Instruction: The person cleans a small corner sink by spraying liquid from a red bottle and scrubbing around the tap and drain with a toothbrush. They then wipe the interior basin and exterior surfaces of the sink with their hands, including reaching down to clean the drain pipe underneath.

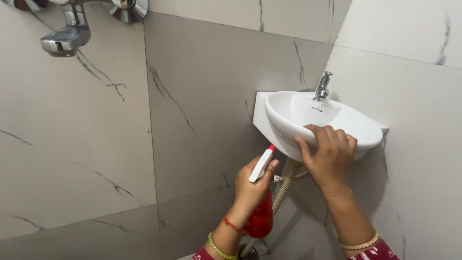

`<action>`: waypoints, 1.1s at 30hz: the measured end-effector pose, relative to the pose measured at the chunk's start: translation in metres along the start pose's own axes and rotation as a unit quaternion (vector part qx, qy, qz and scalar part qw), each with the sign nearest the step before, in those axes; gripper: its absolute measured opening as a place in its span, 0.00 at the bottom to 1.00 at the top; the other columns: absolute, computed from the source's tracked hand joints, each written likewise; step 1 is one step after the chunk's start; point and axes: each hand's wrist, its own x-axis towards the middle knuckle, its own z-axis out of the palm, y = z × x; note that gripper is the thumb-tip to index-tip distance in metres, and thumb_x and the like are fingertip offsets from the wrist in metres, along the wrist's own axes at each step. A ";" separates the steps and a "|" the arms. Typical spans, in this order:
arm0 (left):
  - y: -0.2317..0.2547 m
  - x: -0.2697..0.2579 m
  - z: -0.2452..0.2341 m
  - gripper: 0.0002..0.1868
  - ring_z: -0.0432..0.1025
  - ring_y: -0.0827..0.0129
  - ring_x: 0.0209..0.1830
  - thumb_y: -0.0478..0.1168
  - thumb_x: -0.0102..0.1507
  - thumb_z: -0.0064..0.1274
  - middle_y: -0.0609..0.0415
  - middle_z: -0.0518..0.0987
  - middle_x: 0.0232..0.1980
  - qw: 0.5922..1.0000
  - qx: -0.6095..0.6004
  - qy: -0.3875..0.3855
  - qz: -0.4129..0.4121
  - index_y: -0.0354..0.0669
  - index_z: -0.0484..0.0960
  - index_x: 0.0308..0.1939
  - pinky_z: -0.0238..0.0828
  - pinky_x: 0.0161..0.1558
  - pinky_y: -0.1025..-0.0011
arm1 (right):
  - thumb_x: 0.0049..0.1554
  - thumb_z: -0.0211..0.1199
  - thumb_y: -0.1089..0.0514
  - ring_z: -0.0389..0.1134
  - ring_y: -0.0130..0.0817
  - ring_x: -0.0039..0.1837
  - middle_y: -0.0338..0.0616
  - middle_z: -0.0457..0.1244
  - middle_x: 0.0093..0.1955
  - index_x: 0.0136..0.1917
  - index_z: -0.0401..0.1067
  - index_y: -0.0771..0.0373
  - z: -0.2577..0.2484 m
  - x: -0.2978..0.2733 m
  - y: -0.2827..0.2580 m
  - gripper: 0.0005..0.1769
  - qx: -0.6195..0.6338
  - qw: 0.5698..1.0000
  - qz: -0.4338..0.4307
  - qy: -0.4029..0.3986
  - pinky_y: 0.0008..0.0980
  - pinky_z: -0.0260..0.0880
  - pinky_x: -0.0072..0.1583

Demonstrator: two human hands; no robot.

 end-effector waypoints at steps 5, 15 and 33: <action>-0.007 0.005 -0.004 0.23 0.77 0.67 0.25 0.59 0.63 0.55 0.56 0.80 0.24 1.000 0.017 0.004 -0.002 0.43 0.85 0.43 0.71 0.30 0.68 | 0.58 0.69 0.44 0.63 0.37 0.50 0.36 0.66 0.46 0.54 0.77 0.53 0.003 -0.002 0.000 0.16 -0.010 1.000 -0.003 0.002 0.41 0.55 0.61; -0.025 0.021 -0.001 0.22 0.77 0.68 0.24 0.61 0.63 0.55 0.60 0.80 0.23 0.997 0.048 0.059 0.018 0.47 0.86 0.40 0.70 0.28 0.67 | 0.60 0.68 0.43 0.64 0.38 0.52 0.37 0.65 0.47 0.55 0.76 0.54 0.008 -0.005 0.003 0.16 -0.036 0.999 -0.011 -0.002 0.41 0.55 0.63; -0.042 0.050 -0.001 0.24 0.77 0.59 0.26 0.65 0.63 0.54 0.56 0.80 0.24 0.991 0.074 0.109 -0.018 0.50 0.87 0.38 0.71 0.31 0.62 | 0.64 0.68 0.39 0.60 0.34 0.50 0.35 0.64 0.46 0.54 0.77 0.53 0.027 -0.022 0.026 0.17 -0.082 0.997 -0.011 -0.007 0.38 0.54 0.65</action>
